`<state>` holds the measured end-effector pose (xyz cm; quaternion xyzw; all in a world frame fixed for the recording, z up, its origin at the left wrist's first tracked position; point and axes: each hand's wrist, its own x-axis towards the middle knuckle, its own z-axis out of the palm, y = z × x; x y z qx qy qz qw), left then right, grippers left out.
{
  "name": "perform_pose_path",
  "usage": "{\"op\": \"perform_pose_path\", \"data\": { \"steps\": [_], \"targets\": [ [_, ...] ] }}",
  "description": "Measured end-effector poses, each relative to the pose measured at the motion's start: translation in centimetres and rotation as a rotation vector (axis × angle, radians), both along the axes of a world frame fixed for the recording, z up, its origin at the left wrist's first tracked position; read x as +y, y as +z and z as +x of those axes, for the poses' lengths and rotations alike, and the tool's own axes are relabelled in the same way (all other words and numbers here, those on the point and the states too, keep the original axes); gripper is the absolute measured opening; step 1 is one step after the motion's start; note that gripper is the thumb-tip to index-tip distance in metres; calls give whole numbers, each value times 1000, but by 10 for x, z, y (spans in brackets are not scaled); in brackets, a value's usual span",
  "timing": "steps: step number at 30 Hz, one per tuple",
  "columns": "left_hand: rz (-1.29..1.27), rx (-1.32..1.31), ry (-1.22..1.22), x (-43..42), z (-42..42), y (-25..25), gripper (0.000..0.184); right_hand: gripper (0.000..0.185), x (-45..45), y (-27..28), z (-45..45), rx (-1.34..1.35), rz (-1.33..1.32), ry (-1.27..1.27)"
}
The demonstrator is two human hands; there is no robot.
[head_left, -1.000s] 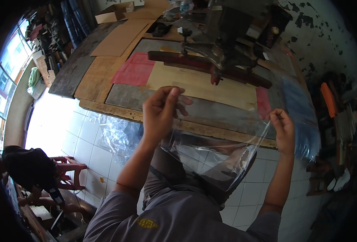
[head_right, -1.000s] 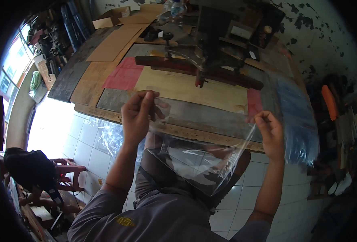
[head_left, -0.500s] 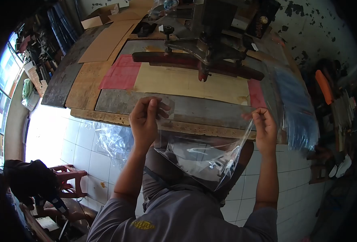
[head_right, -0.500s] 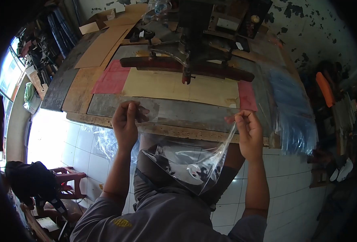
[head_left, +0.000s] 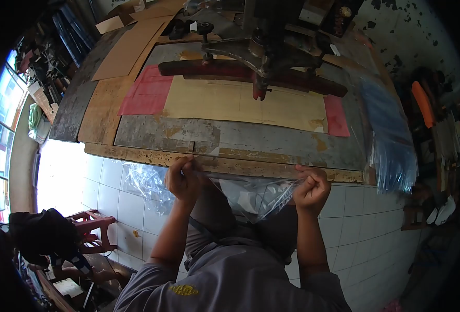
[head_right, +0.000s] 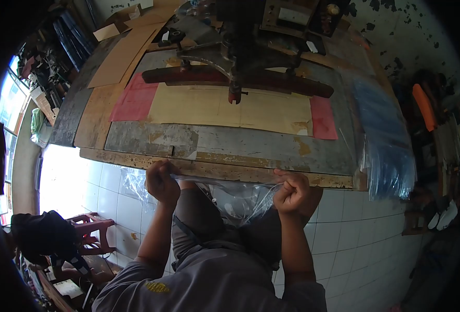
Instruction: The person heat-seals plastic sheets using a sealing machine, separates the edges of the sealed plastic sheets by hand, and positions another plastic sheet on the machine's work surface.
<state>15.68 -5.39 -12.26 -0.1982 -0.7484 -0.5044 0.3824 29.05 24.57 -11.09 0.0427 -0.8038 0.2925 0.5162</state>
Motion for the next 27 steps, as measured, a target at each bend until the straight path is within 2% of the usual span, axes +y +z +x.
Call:
{"op": "perform_pose_path", "data": {
  "steps": [4, 7, 10, 13, 17, 23, 25, 27],
  "targets": [
    [-22, 144, 39, 11, -10, 4, 11, 16, 0, 4, -6, 85, 116, -28],
    [-69, 125, 113, 9, -11, 4, 11, 13, -1, -5, -4, 50, -2, -57],
    [67, -98, -81, 7, 1, 31, 11, 14, -9, 27, 5, -101, -245, -60],
    [179, -421, -183, 5, 12, 71, 15, 12, -4, 81, 9, -292, -317, -72],
    [153, -521, -248, 4, 1, 107, 18, 18, 3, 122, 0, -467, -556, 15],
    [-91, -719, -308, 17, -41, 133, 27, 22, 44, 123, -47, -581, -188, -117],
    [-155, -811, -346, 26, -63, 132, 28, 23, 60, 119, -70, -705, -183, -127],
    [-313, -666, -286, 33, -88, 119, 27, 22, 75, 115, -92, -797, -167, -123]
  ]
}}
